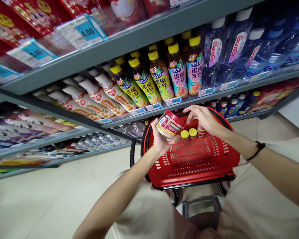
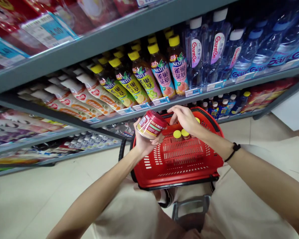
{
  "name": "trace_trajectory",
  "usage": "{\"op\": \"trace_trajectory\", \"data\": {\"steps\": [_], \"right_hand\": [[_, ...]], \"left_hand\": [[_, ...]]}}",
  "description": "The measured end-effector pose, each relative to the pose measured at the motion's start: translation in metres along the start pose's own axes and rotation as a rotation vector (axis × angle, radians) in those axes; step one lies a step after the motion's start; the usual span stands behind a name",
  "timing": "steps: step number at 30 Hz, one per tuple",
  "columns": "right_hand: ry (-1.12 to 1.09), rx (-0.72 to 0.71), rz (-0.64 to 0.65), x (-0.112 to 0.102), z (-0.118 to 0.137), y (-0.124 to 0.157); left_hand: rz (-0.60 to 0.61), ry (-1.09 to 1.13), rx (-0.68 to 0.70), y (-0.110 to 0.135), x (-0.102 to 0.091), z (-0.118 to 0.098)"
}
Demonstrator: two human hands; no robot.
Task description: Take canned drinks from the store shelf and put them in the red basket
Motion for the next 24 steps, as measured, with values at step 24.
{"op": "trace_trajectory", "data": {"steps": [24], "right_hand": [[-0.088, 0.157, 0.112, 0.018, -0.004, 0.009]], "left_hand": [[0.172, 0.076, -0.459, 0.012, -0.001, 0.053]]}}
Point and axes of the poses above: each hand's wrist, its own y-axis away from the middle knuckle, its own x-axis out of the palm, z = x × y, the point moved 10 cm from there along -y, towards the middle knuckle, and after that the axes turned 9 degrees about x, right-handed, at the moved point
